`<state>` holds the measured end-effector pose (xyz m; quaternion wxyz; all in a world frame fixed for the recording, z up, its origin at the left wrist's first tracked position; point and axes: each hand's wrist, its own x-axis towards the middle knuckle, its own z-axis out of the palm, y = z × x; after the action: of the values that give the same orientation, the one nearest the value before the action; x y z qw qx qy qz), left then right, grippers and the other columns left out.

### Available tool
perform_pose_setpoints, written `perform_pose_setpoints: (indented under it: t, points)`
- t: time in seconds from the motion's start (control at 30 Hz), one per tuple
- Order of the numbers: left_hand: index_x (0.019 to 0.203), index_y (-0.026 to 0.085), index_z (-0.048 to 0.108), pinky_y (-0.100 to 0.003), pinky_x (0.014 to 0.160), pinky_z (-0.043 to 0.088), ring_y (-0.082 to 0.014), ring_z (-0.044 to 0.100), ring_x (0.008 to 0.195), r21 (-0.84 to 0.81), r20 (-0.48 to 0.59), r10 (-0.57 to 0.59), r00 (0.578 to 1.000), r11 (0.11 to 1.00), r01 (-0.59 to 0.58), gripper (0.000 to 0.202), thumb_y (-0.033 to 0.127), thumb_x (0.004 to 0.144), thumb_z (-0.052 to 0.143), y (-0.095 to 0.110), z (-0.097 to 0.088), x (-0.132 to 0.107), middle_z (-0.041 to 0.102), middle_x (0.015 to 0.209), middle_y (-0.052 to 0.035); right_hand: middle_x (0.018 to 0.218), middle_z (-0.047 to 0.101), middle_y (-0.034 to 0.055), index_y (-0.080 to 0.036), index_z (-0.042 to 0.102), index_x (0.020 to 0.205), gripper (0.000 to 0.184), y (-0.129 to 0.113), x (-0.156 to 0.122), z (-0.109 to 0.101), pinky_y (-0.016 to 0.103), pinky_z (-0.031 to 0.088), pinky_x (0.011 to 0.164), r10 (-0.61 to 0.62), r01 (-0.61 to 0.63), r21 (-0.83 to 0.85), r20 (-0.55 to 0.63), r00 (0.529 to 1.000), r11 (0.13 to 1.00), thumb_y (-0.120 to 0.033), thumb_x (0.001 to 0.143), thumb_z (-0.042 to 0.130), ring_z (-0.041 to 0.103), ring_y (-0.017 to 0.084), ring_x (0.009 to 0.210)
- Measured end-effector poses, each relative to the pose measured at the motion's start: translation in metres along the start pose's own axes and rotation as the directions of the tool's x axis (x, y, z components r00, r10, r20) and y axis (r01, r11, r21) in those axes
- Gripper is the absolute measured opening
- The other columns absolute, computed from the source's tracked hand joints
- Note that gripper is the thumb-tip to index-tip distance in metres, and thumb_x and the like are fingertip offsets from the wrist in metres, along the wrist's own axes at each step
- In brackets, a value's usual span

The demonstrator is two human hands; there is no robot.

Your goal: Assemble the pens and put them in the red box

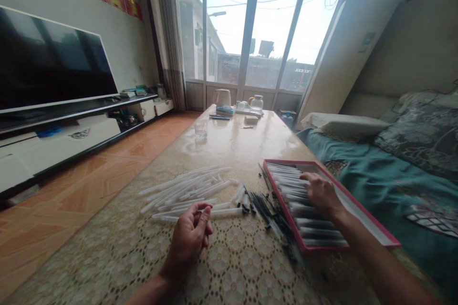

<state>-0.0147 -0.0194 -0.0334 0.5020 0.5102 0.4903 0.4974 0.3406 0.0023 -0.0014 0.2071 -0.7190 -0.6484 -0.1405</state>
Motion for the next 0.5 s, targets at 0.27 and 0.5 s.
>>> perform_pose_setpoints:
  t: [0.27, 0.5]
  points:
    - [0.087, 0.019, 0.052, -0.013, 0.028, 0.028, -0.0053, 0.04, 0.031, -0.101, -0.137, -0.014, 0.991, 0.995, 0.0, 0.028, 0.044, 0.076, 0.056, 0.007, -0.006, 0.003, 0.052, 0.048, 0.0085, 0.083, 0.061, 0.0028, -0.022, 0.063, 0.083, 0.018, -0.088, -0.033, -0.005, 0.027, 0.041, 0.074, -0.179, 0.166, 0.234, 0.034, 0.983, 0.958, -0.02, 0.088, 0.047, 0.057, 0.018, 0.081]
    - [0.069, 0.018, 0.054, -0.013, 0.027, 0.025, -0.0045, 0.038, 0.027, -0.004, -0.056, -0.083, 0.995, 0.997, 0.083, 0.027, 0.043, 0.069, 0.063, 0.005, 0.0, -0.002, 0.052, 0.043, 0.0069, 0.093, 0.059, 0.0021, -0.024, 0.063, 0.091, 0.02, -0.156, -0.056, 0.016, 0.029, 0.036, 0.081, -0.293, 0.224, 0.377, 0.139, 0.946, 0.899, -0.01, 0.08, 0.055, 0.053, 0.018, 0.09]
